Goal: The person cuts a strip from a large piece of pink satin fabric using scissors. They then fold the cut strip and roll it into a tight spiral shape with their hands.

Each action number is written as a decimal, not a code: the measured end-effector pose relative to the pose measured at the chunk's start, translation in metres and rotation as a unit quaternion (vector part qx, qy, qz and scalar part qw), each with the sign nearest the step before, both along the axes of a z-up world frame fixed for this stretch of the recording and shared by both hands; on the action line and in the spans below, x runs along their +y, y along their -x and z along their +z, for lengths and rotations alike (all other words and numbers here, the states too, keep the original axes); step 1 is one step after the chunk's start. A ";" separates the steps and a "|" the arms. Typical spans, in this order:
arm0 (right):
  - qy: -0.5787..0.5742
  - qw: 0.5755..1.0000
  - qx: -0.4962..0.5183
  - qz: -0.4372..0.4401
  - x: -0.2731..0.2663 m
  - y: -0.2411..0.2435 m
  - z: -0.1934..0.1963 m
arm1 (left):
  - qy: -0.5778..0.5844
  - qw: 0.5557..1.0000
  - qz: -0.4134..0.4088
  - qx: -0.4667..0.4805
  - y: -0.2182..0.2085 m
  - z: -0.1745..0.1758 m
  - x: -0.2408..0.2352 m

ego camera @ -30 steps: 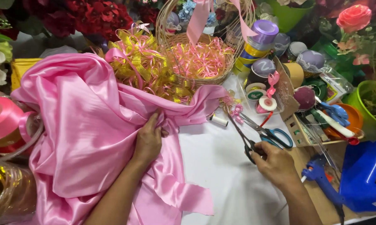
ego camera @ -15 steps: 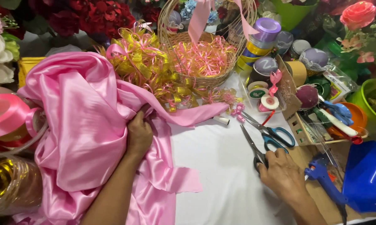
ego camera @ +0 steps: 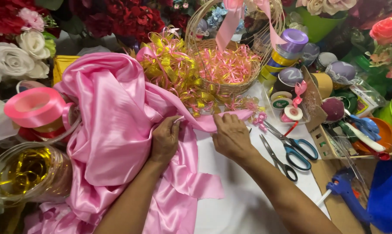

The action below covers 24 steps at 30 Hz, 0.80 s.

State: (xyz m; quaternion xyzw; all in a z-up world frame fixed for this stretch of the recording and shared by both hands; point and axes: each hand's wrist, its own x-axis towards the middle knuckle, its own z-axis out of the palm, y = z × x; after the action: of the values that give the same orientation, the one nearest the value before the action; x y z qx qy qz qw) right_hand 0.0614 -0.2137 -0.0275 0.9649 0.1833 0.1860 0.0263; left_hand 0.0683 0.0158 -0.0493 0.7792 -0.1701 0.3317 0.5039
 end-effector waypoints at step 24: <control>-0.696 0.567 0.437 0.058 0.064 -0.046 -0.037 | -0.019 0.999 0.013 -0.036 0.006 -0.001 -0.005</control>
State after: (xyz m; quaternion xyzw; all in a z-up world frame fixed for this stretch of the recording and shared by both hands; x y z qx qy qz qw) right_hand 0.1077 -0.1499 -0.0648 0.6362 0.0417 -0.1867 -0.7474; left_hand 0.0625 0.0111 -0.0500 0.7781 -0.1846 0.3630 0.4782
